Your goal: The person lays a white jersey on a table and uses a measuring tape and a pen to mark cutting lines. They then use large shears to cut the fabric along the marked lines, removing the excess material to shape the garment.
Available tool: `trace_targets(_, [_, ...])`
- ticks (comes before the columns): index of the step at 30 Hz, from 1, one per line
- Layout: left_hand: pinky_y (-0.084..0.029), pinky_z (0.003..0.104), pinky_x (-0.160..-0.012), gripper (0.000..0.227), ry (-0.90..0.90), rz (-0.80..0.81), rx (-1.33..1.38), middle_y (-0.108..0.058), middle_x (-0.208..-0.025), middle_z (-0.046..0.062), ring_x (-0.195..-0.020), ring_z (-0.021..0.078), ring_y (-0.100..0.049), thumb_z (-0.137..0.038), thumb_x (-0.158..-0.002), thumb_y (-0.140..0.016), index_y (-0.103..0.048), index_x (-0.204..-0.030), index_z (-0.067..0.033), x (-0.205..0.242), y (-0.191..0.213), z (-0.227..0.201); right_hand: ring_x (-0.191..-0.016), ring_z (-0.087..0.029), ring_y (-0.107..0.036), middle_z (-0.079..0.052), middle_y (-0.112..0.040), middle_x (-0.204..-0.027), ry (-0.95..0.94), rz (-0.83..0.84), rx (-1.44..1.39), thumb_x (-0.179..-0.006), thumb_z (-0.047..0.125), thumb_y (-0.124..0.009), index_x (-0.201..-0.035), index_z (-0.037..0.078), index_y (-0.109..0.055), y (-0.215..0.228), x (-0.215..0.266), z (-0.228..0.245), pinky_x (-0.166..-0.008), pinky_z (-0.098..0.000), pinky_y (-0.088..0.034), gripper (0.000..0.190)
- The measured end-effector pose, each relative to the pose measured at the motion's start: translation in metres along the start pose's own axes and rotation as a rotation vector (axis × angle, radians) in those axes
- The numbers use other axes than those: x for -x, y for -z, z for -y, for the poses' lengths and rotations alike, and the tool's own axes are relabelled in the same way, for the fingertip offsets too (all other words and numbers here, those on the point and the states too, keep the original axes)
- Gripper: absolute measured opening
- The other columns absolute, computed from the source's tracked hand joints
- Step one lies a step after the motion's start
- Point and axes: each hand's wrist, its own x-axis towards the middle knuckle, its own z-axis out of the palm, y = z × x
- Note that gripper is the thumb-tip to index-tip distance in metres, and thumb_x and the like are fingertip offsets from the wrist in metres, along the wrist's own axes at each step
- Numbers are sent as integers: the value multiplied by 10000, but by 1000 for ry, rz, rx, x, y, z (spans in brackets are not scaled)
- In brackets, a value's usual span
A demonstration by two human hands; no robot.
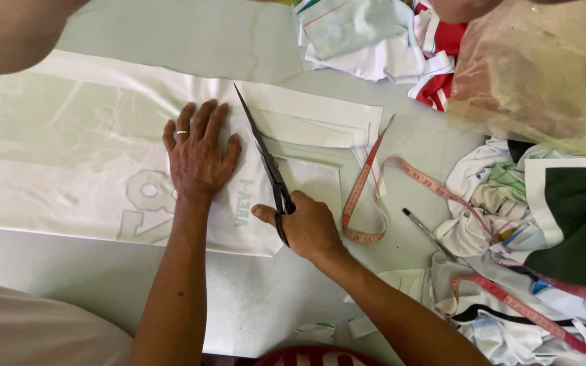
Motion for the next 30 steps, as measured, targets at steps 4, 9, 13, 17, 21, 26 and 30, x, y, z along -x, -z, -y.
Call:
trace_targets(4, [-219,557,-1187,569,21,48,-2,-458,-1527,-52,-1468,241,-317,-507,-932,-468,-494,-1476,-339,1,1,0,-653,-258,-686,-120,-634,-640,2,11,-27,-833,714,-717,-823,75,-615,-16,-9,-11,-559,-325,-506,648])
trace_targets(9, [-212,543,-1195,569,30,53,2,-457,-1529,-55,-1472,227,-316,-515,-941,-449,-492,-1480,-335,-1,2,0,-668,-262,-683,-131,-637,-648,-13,25,-98,-848,699,-725,-816,75,-628,-23,-12,-12,-603,-319,-512,632])
trace_targets(13, [-246,554,-1167,569,-21,-5,2,-482,-1498,-40,-1437,245,-349,-495,-928,-497,-518,-1469,-322,1,-1,3,-688,-296,-707,-141,-654,-651,-15,17,-120,-829,685,-736,-795,85,-623,-26,-15,-15,-625,-339,-518,611])
trace_targets(17, [-279,576,-1130,574,-70,-55,-2,-509,-1482,-20,-1411,267,-377,-470,-909,-574,-550,-1458,-303,2,-3,6,-802,-366,-736,-186,-686,-706,-16,-3,-116,-787,692,-736,-806,100,-633,-34,-16,-14,-689,-389,-533,601])
trace_targets(21, [-279,590,-1080,544,-115,-31,75,-555,-1496,53,-1409,339,-393,-445,-1000,-508,-571,-1460,-161,4,16,2,-963,-263,-722,-92,-770,-1018,-118,29,-39,-769,708,-583,-1001,108,-690,-28,3,17,-793,-345,-504,653])
trace_targets(26, [-230,631,-1117,559,-69,37,110,-503,-1533,23,-1440,352,-340,-419,-979,-519,-524,-1477,-166,-1,18,-1,-746,-203,-566,-1,-583,-782,-117,25,-54,-813,714,-568,-838,121,-497,-22,-1,37,-690,-336,-429,598])
trace_targets(30, [-248,615,-1111,556,-84,3,103,-523,-1517,27,-1431,339,-356,-422,-978,-531,-531,-1469,-161,1,17,-1,-534,-163,-465,8,-491,-636,-67,-24,-144,-877,624,-644,-747,122,-437,-32,-8,27,-532,-330,-381,558])
